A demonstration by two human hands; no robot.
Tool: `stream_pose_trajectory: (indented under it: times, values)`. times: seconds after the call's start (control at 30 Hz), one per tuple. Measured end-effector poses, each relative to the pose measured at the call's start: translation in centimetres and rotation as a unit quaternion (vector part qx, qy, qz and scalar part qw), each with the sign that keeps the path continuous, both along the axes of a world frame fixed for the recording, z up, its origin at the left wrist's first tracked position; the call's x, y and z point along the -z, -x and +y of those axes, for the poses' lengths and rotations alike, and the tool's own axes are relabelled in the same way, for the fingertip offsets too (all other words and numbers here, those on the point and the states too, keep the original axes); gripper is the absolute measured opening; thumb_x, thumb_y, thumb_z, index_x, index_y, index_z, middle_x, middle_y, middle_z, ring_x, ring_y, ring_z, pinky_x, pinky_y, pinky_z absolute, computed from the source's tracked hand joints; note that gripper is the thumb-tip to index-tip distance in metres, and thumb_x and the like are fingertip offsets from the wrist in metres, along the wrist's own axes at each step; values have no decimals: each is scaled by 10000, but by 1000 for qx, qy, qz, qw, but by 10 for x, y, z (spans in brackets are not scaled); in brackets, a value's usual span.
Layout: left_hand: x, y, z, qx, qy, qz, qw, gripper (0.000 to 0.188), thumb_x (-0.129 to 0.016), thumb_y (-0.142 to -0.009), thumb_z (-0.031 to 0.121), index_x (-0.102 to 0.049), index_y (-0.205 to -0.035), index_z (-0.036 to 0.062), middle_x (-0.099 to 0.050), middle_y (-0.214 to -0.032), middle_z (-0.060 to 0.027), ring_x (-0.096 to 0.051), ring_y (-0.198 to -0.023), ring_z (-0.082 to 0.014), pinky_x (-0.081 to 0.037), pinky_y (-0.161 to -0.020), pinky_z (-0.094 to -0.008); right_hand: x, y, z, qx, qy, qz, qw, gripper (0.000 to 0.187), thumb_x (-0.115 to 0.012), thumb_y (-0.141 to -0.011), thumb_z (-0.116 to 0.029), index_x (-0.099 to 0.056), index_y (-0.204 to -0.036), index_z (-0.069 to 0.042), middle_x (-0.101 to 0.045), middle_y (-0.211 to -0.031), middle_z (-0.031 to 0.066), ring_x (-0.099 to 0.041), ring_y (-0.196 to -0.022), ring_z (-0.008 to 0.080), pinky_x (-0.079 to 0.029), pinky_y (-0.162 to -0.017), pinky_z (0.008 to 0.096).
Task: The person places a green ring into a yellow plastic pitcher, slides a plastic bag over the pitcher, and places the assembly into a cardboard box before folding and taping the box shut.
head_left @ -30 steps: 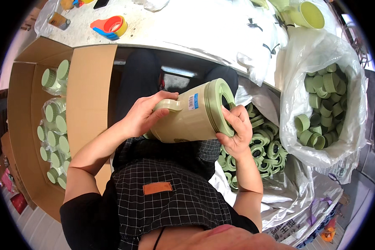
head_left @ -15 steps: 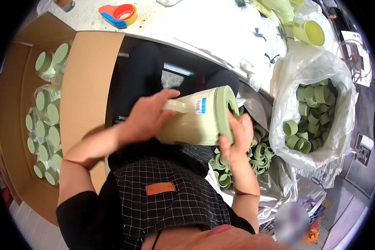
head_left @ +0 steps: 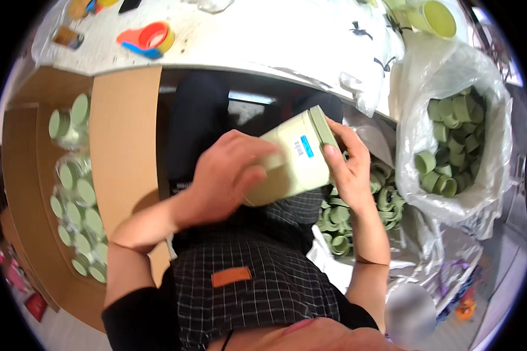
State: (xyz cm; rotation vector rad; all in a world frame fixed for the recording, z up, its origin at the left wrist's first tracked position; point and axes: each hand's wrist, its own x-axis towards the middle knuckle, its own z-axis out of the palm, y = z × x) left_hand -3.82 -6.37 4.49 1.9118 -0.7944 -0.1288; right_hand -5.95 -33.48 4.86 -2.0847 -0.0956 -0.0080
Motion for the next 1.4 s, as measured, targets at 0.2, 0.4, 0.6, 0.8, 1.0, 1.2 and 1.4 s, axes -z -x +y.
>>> stream_pose_trajectory:
  times: [0.2, 0.4, 0.6, 0.8, 1.0, 1.2, 1.4]
  values:
    - [-30, -103, -79, 51, 99, -217, 970, 139, -728, -799, 80, -712, -928, 32, -638, -846, -86, -563, -735, -254, -462, -663, -388, 9, 0, -15, -2, 12, -17, 1000, 517, -677, -880, -355, -617, -1220, 30, -516, -812, 105, -505, -722, 221, -437, -673, 330]
    - [127, -227, -129, -119, -114, -57, 985, 131, -666, -867, 162, -684, -859, 33, -661, -867, -131, -614, -855, -327, -484, -794, -416, 6, -13, -28, -23, -59, 25, 998, 508, -760, -748, -168, -644, -1211, 4, -566, -807, 83, -537, -704, 199, -446, -648, 299]
    - [115, -231, -136, -142, -132, 2, 981, 214, -601, -907, 210, -686, -901, 14, -680, -948, -155, -622, -943, -361, -483, -859, -436, 55, -46, -67, 96, -390, 95, 911, 390, -552, -999, -317, -670, -1021, 54, -598, -752, 15, -550, -662, 87, -458, -638, 218]
    - [112, -229, -137, -159, -174, -47, 971, 180, -583, -943, 181, -659, -901, 24, -651, -817, -100, -621, -797, -281, -491, -793, -380, 64, -72, -48, 76, -355, 116, 924, 218, -643, -949, -226, -661, -952, -9, -603, -743, 17, -562, -674, 90, -454, -639, 226]
    - [58, -206, -158, -74, 198, 290, 933, 238, -526, -1007, 156, -646, -883, -7, -708, -865, -84, -636, -808, -130, -527, -763, -289, 69, -95, -42, 191, -315, 32, 929, 103, -714, -900, -92, -645, -887, -16, -612, -743, -7, -511, -658, 36, -410, -579, 210]
    - [20, -146, -142, -43, 226, 206, 951, 257, -497, -1030, 161, -645, -917, -17, -701, -894, -67, -658, -916, -174, -517, -899, -335, 85, -90, -50, 262, -380, -62, 885, 92, -713, -882, -50, -654, -922, 8, -619, -848, -17, -540, -748, 59, -452, -660, 213]
    - [32, -125, -138, -27, 234, 281, 930, 202, -526, -1025, 230, -582, -937, 57, -548, -779, -24, -573, -772, -159, -490, -827, -311, 98, -81, -58, 218, -153, -123, 956, 92, -722, -849, 4, -637, -874, -20, -683, -886, 45, -623, -805, 127, -514, -744, 267]
